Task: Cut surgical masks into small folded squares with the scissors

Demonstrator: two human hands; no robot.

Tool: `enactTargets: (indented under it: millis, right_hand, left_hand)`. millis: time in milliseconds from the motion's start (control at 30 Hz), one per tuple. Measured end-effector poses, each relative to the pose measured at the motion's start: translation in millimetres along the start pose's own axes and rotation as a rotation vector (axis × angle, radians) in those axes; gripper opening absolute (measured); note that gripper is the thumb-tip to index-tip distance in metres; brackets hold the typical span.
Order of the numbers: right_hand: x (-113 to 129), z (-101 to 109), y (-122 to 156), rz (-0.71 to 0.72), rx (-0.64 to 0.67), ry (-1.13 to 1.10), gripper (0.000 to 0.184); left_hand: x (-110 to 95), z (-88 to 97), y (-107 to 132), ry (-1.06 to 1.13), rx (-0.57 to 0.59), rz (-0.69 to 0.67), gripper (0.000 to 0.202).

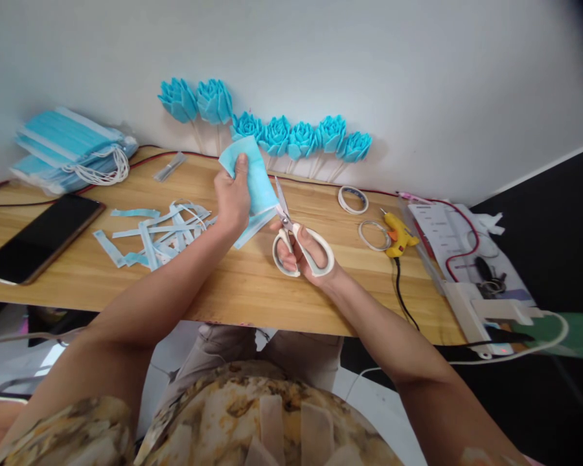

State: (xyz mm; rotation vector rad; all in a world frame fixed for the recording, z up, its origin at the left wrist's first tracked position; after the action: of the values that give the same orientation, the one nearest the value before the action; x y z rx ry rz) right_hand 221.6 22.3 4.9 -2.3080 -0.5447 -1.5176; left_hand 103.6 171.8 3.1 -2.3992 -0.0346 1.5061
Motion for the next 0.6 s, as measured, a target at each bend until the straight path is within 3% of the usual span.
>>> enactTargets:
  millis: [100,333,600]
  right_hand:
    - [-1,1,0,-0.009,-0.005,0.011,0.065]
    - [-2,3,0,-0.006,-0.008,0.016,0.062]
    - [-4,4,1,-0.002,-0.013,0.033,0.06]
  left_hand:
    - [-2,3.2,2,-0.002,-0.08,-0.008,0.051]
    - [-14,-2.4,9,-0.036,-0.121,0.012,0.051]
    - [-13,0.2,10,-0.007,-0.168,0.056,0.047]
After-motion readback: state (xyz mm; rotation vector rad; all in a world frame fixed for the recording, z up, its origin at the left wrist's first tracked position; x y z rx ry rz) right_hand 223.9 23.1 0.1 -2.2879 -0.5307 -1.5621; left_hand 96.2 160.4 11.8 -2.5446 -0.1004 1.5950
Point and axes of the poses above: each hand's wrist, its own y-axis away from the middle knuckle, its own z-axis out of the back of the hand, x = y × z, the point moved 6 cm from there along -y, towards the middle knuckle, and after that the axes turned 14 degrees about x, right-handed, at the moved point
